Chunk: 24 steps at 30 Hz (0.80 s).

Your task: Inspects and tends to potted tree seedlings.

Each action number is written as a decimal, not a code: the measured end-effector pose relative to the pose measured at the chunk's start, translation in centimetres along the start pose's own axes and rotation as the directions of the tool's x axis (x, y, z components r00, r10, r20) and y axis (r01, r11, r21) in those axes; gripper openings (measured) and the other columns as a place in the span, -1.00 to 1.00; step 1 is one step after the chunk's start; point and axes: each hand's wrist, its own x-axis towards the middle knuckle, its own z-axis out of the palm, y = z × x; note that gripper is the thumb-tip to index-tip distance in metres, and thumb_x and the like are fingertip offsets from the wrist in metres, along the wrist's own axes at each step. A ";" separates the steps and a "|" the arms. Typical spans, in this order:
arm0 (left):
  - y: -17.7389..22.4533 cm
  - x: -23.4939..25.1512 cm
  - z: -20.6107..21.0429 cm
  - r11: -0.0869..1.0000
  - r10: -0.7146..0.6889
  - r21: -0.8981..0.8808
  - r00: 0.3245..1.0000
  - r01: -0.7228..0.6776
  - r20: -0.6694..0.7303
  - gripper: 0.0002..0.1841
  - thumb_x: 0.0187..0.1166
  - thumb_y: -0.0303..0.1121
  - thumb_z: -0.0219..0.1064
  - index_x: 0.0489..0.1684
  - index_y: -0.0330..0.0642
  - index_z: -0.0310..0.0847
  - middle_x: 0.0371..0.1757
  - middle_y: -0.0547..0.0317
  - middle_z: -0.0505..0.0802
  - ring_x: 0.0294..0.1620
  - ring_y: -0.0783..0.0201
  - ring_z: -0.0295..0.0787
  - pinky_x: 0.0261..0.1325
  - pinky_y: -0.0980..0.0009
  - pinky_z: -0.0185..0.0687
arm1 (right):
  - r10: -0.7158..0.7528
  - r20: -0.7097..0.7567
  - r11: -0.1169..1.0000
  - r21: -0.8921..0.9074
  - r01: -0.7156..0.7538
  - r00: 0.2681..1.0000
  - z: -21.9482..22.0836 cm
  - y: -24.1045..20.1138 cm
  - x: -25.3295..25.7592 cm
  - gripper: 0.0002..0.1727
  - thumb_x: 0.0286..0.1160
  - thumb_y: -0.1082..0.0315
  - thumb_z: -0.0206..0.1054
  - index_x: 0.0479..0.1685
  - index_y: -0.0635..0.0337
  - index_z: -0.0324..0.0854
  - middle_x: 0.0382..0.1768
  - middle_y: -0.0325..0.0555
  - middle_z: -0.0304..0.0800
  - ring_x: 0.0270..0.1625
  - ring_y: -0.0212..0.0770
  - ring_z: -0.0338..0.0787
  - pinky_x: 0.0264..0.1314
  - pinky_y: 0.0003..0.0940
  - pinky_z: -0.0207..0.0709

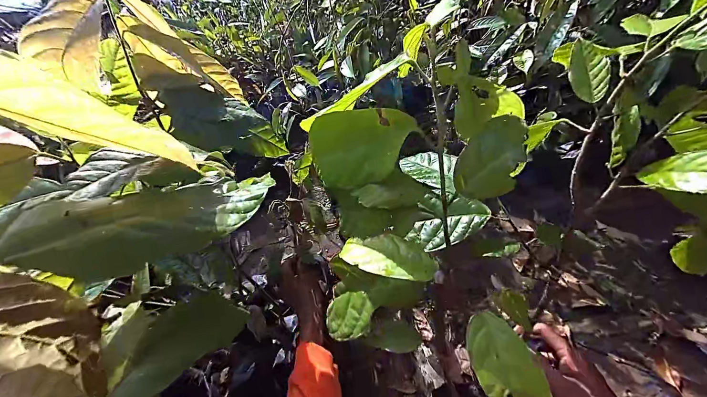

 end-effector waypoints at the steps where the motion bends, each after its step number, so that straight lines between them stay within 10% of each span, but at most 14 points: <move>1: 1.1 -1.8 -0.7 0.995 0.029 -0.090 0.998 -0.034 -0.054 -0.63 0.80 -0.39 0.16 0.39 -0.49 0.58 0.30 -0.40 0.77 0.39 -0.21 0.67 0.54 -0.06 0.40 | 0.014 0.003 1.000 0.013 -0.014 1.000 0.0 -0.1 0.0 -0.63 0.63 0.33 0.26 0.28 0.38 0.60 0.04 0.11 0.78 -0.19 -0.25 0.79 -0.03 -0.22 0.70; 4: 0.2 -4.5 0.0 0.874 0.257 -0.329 0.915 -0.358 -0.312 -0.68 0.67 -0.37 0.34 0.14 -0.55 0.63 -0.14 -0.18 0.81 -0.17 0.17 0.75 0.04 0.24 0.69 | 0.040 0.020 0.999 0.031 -0.041 0.999 -0.1 0.0 0.2 -0.65 0.65 0.32 0.26 0.29 0.34 0.59 0.00 0.04 0.78 -0.23 -0.31 0.76 -0.06 -0.27 0.69; 7: 2.3 -7.9 -1.7 0.757 0.280 -0.456 0.862 -0.469 -0.423 -0.63 0.46 -0.54 0.43 0.11 -0.71 0.58 -0.07 -0.18 0.83 -0.04 0.34 0.76 0.20 0.41 0.66 | 0.015 0.029 0.998 0.059 -0.016 0.999 -0.1 0.3 0.3 -0.66 0.65 0.36 0.22 0.28 0.35 0.59 0.00 0.03 0.77 -0.26 -0.32 0.76 -0.11 -0.30 0.70; 9: 4.3 -10.3 -2.9 0.607 0.305 -0.587 0.840 -0.535 -0.450 -0.77 0.37 -0.64 0.34 -0.06 -0.57 0.52 -0.27 0.26 0.77 -0.17 0.71 0.71 0.02 0.71 0.66 | -0.012 0.044 0.996 0.090 0.008 0.999 -0.1 0.9 0.3 -0.62 0.67 0.34 0.18 0.32 0.40 0.55 0.05 0.13 0.73 -0.26 -0.22 0.76 -0.16 -0.20 0.71; 15: 6.8 -14.4 -8.3 0.437 0.532 -0.750 0.815 -0.496 -0.230 -0.78 0.63 -0.54 0.16 -0.28 -0.11 0.75 -0.30 0.66 0.86 -0.17 0.86 0.72 -0.01 0.80 0.62 | 0.033 0.050 0.996 0.077 -0.037 0.998 0.0 0.0 0.1 -0.58 0.70 0.33 0.22 0.41 0.43 0.52 0.19 0.29 0.69 -0.13 -0.03 0.80 -0.01 -0.06 0.72; 17: 9.4 -16.5 -10.4 0.472 0.489 -0.752 0.846 -0.460 -0.211 -0.85 0.50 -0.69 0.14 -0.38 -0.30 0.56 -0.45 0.55 0.76 -0.31 0.84 0.66 -0.12 0.81 0.57 | 0.025 0.051 0.997 0.071 -0.029 0.998 0.0 -0.1 0.1 -0.55 0.71 0.33 0.22 0.44 0.47 0.49 0.24 0.37 0.68 -0.03 0.08 0.82 0.07 0.02 0.71; 21: 12.2 -21.1 -11.2 0.290 0.680 -0.792 0.698 -0.537 -0.225 -0.76 0.45 -0.42 0.51 -0.07 0.25 0.76 -0.06 0.71 0.93 -0.03 0.71 0.83 0.09 0.68 0.76 | -0.002 0.039 0.999 0.044 0.000 0.999 -0.1 0.1 0.2 -0.53 0.70 0.29 0.25 0.43 0.47 0.53 0.22 0.39 0.71 0.10 0.17 0.81 0.21 0.10 0.67; 24: 14.5 -23.7 -12.3 0.246 0.763 -0.800 0.619 -0.548 -0.189 -0.65 0.35 -0.40 0.60 0.06 0.24 0.78 -0.03 0.63 0.93 -0.02 0.64 0.85 0.14 0.60 0.79 | 0.065 0.078 0.997 0.039 -0.068 0.995 -0.4 -0.5 0.3 -0.52 0.72 0.23 0.22 0.46 0.40 0.55 0.29 0.30 0.73 0.22 0.15 0.79 0.36 0.12 0.58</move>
